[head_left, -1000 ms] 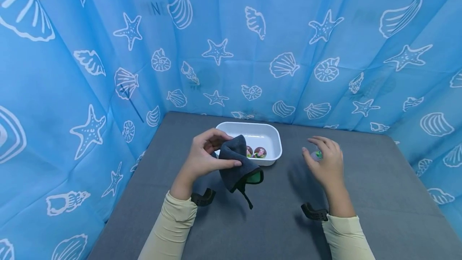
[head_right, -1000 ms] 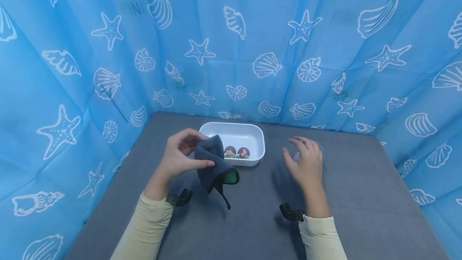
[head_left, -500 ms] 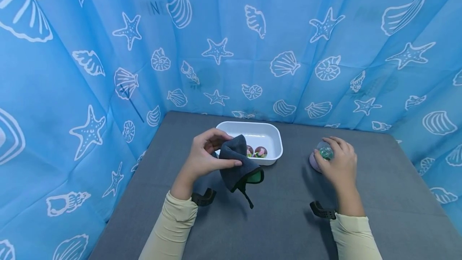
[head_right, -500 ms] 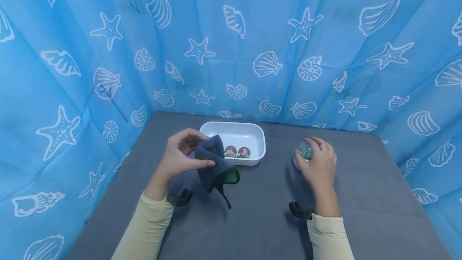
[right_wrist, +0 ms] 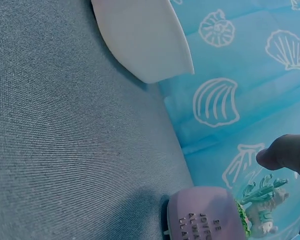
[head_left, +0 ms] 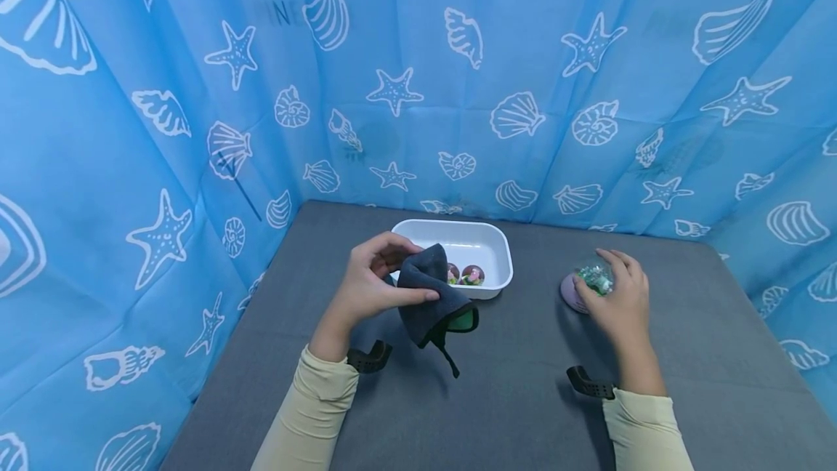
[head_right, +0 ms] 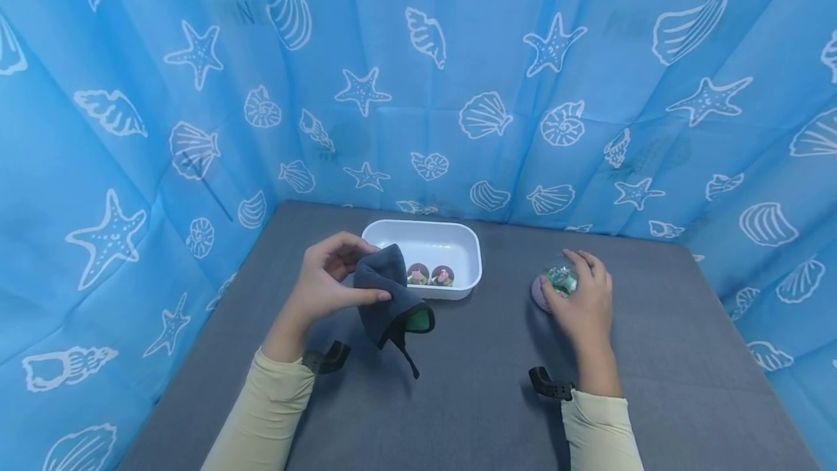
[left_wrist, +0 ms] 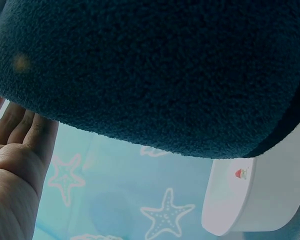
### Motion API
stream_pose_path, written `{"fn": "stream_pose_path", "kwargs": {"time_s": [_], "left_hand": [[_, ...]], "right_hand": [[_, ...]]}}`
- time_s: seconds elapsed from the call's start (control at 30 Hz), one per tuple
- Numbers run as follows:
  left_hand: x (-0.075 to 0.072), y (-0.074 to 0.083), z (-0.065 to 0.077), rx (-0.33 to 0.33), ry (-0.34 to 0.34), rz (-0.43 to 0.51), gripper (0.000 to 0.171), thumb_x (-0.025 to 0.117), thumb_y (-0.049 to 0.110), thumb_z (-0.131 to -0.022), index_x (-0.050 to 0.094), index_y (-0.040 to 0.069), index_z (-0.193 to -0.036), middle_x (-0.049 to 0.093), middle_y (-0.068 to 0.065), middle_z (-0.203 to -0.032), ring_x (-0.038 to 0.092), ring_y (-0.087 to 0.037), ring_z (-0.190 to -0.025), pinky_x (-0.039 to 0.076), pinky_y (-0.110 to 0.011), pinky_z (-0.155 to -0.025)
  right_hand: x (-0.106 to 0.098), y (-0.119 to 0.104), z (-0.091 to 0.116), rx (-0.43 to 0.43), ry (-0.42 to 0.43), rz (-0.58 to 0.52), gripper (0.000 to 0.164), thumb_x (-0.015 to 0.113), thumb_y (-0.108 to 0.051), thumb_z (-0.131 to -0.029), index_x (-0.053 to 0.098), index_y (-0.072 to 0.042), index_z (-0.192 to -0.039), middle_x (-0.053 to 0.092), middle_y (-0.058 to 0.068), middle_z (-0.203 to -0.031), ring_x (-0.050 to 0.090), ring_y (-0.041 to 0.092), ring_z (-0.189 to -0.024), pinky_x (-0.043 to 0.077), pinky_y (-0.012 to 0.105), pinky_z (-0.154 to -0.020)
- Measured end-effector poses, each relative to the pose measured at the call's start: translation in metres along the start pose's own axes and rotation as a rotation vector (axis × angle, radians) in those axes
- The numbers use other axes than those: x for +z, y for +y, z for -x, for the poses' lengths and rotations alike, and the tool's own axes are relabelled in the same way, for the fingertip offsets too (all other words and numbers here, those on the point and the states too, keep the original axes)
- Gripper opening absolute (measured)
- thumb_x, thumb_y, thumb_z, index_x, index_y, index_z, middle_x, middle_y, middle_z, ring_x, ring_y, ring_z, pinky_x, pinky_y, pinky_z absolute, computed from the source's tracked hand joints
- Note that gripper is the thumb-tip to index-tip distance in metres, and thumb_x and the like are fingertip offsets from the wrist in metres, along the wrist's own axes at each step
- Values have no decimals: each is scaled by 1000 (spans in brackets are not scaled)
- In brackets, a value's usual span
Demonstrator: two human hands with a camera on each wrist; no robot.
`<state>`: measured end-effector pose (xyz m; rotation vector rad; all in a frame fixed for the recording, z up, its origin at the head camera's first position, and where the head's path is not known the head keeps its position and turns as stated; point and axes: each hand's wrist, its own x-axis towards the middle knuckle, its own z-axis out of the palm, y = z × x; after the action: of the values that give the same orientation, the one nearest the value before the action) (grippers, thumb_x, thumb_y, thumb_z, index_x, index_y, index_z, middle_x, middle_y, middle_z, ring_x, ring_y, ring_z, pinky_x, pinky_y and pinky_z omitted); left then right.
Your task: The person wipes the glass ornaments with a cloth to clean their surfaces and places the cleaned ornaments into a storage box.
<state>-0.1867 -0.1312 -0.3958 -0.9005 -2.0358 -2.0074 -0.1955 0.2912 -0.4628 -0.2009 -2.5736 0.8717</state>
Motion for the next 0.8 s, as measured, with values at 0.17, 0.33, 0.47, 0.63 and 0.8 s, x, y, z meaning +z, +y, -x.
{"fn": "stream_pose_path", "kwargs": {"time_s": [0.17, 0.33, 0.47, 0.63, 0.8], "left_hand": [[0, -1, 0, -4, 0, -1, 53, 96, -1, -72, 71, 6, -118, 69, -14, -116, 74, -25, -98, 66, -36, -89], [1, -1, 0, -7, 0, -7, 53, 96, 0, -72, 71, 7, -118, 69, -13, -115, 74, -25, -98, 66, -36, -88], [2, 0, 0, -3, 1, -1, 53, 96, 0, -72, 71, 7, -118, 69, -13, -115, 74, -25, -98, 66, -36, -89], [2, 0, -1, -2, -1, 0, 53, 96, -1, -71, 71, 6, -118, 69, -14, -115, 74, -25, -97, 66, -36, -89], [3, 1, -1, -7, -4, 0, 53, 96, -1, -72, 71, 6, -118, 69, -14, -115, 73, -25, -97, 66, -35, -89]], "right_hand": [[0, 5, -1, 36, -22, -43, 72, 82, -19, -92, 50, -7, -156, 42, 27, -160, 37, 54, -147, 32, 77, -115], [0, 12, -1, 41, -21, -106, 78, 83, -20, -91, 46, -7, -159, 42, 29, -159, 39, 53, -146, 33, 76, -115], [0, 15, -1, 67, -37, -135, 80, 82, -24, -93, 43, -11, -161, 40, 29, -161, 39, 52, -146, 33, 77, -114], [-1, 17, 0, 105, -71, -157, 83, 81, -29, -94, 39, -15, -164, 38, 29, -162, 39, 53, -146, 34, 78, -113], [0, 21, 0, 146, -98, -209, 89, 80, -33, -95, 32, -18, -168, 33, 27, -168, 34, 51, -152, 32, 78, -116]]}}
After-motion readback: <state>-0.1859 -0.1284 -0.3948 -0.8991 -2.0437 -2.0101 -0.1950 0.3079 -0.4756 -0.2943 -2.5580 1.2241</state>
